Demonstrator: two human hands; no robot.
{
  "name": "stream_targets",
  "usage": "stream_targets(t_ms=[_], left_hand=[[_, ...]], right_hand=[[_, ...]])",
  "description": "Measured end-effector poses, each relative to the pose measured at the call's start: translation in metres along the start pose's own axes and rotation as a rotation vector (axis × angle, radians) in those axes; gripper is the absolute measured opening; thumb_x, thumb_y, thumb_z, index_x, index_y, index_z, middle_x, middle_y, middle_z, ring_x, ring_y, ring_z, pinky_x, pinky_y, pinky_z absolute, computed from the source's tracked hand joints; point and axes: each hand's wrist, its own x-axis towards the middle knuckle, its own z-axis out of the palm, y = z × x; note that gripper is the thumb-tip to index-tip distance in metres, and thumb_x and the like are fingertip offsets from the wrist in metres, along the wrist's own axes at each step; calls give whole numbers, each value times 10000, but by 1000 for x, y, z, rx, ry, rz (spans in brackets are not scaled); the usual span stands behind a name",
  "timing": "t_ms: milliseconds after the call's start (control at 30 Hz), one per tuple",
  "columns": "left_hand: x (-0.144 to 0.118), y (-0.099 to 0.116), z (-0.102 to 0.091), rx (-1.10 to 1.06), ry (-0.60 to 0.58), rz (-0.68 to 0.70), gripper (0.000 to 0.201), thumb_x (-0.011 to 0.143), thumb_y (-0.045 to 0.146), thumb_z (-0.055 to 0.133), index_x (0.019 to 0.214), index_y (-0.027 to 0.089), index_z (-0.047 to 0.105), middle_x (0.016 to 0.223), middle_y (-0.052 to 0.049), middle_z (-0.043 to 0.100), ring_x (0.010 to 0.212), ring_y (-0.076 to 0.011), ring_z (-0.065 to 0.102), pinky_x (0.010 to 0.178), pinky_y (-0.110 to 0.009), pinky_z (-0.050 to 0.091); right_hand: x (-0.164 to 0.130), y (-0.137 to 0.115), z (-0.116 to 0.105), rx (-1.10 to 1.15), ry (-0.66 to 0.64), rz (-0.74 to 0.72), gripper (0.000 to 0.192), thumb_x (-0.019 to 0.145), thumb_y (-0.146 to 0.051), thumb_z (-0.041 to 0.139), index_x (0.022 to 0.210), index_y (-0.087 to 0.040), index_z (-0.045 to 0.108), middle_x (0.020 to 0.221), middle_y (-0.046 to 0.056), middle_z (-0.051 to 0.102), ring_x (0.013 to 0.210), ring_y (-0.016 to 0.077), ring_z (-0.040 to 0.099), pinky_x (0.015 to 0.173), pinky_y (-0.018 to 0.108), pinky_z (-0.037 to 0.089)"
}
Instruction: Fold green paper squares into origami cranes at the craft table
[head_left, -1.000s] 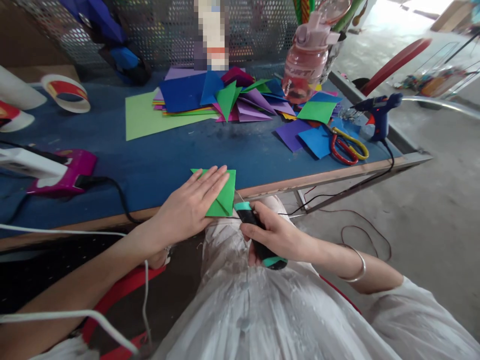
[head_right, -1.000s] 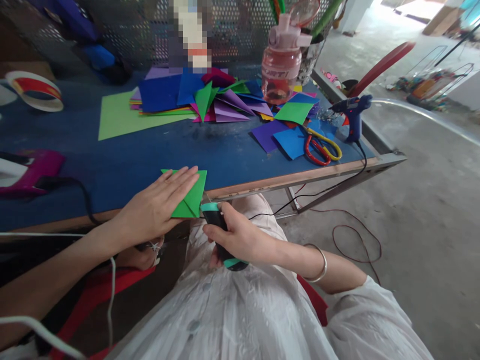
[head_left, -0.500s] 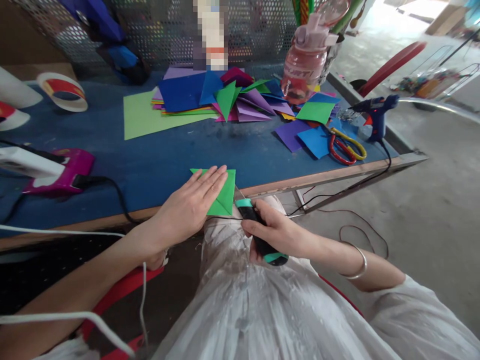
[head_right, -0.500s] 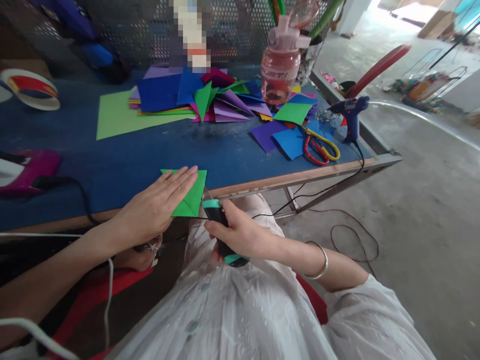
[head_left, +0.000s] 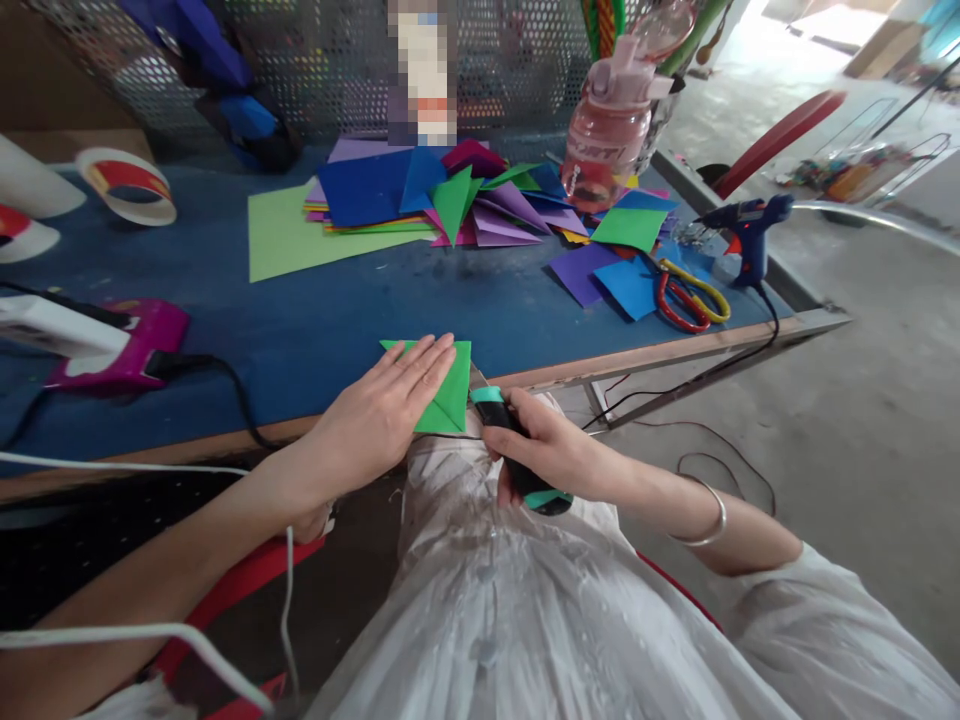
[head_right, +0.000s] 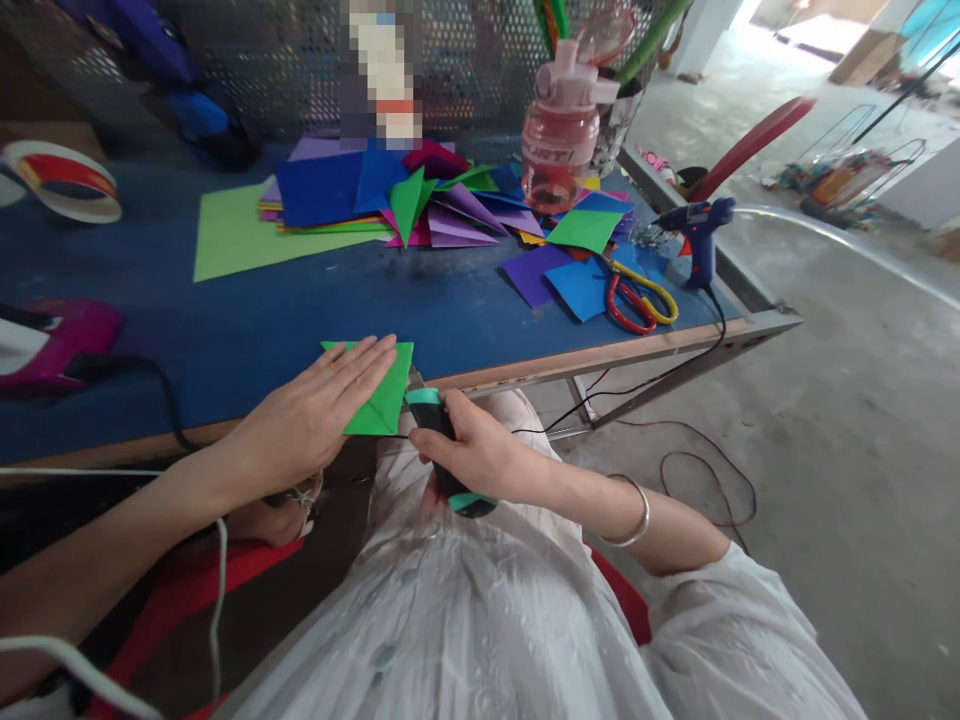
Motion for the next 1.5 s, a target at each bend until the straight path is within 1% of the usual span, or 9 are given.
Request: stream_targets(t_ms=[133, 300, 400, 567, 800, 967, 1167, 1267, 1500], left_hand=[[-1, 1, -1, 32, 6, 21, 778, 850, -48, 322, 1623, 15, 256, 1683, -212, 302, 1566, -351, 309, 1256, -581, 365], [-4, 3, -1, 36, 20, 58, 792, 849, -55, 326, 1631, 30, 230, 1679, -210, 317, 1561, -344, 326, 1246, -574, 383], [-4, 3, -2, 35, 21, 63, 789, 856, -55, 319, 1634, 38, 222, 1676, -208, 321, 1559, -344, 330, 1242, -578, 387], [-3, 3, -4, 27, -10, 51, 782, 867, -54, 298, 1637, 68, 235, 1683, -182, 310, 1559, -336, 327, 1234, -584, 393], [1, 8, -6, 17, -47, 45, 757, 865, -60, 272, 1615, 45, 291, 1690, -179, 283, 1568, -328, 302, 1243, -575, 384], [1, 8, -6, -7, -78, 11, 788, 857, -68, 265, 1630, 85, 260, 1693, -159, 283, 1574, -317, 285, 1243, -585, 384], [0, 7, -6, -45, -91, 7, 867, 844, -79, 288, 1659, 170, 132, 1710, -134, 244, 1581, -313, 266, 1242, -607, 375], [-1, 6, -5, -50, -59, 26, 870, 848, -79, 292, 1662, 163, 101, 1712, -143, 239, 1582, -318, 269, 1242, -606, 377], [-2, 6, -3, -46, -39, 31, 862, 854, -82, 286, 1664, 159, 119, 1714, -137, 251, 1584, -305, 269, 1254, -576, 369]], right_hand=[[-3, 4, -1, 12, -1, 2, 263, 989, -397, 601, 968, -257, 379, 633, -109, 571, 492, 120, 680, 413, 188, 505], [-7, 11, 3, -24, 21, -36, 251, 1000, -381, 588, 910, -250, 394, 660, -99, 543, 487, 103, 670, 409, 184, 494], [-3, 10, 6, -2, 27, -57, 235, 995, -362, 598, 942, -252, 397, 715, -90, 561, 494, 107, 679, 405, 195, 505], [-3, 10, 4, 8, 27, -40, 221, 999, -353, 584, 952, -256, 391, 727, -93, 554, 489, 108, 674, 392, 195, 495], [-10, 14, 4, -35, 62, -38, 221, 1000, -368, 576, 936, -259, 394, 740, -82, 557, 494, 112, 671, 387, 202, 473], [-9, 12, 4, -36, 72, -34, 231, 990, -374, 586, 953, -263, 387, 780, -74, 556, 503, 109, 675, 391, 204, 481], [-13, 16, 3, -64, 88, -53, 218, 1004, -385, 567, 948, -265, 394, 757, -78, 553, 515, 114, 678, 404, 210, 485], [-12, 14, 3, -67, 91, -58, 224, 992, -366, 582, 947, -263, 388, 770, -75, 559, 502, 111, 672, 391, 207, 468], [-12, 12, 2, -53, 93, -30, 253, 982, -395, 596, 966, -260, 382, 803, -73, 564, 510, 99, 674, 395, 190, 475]])
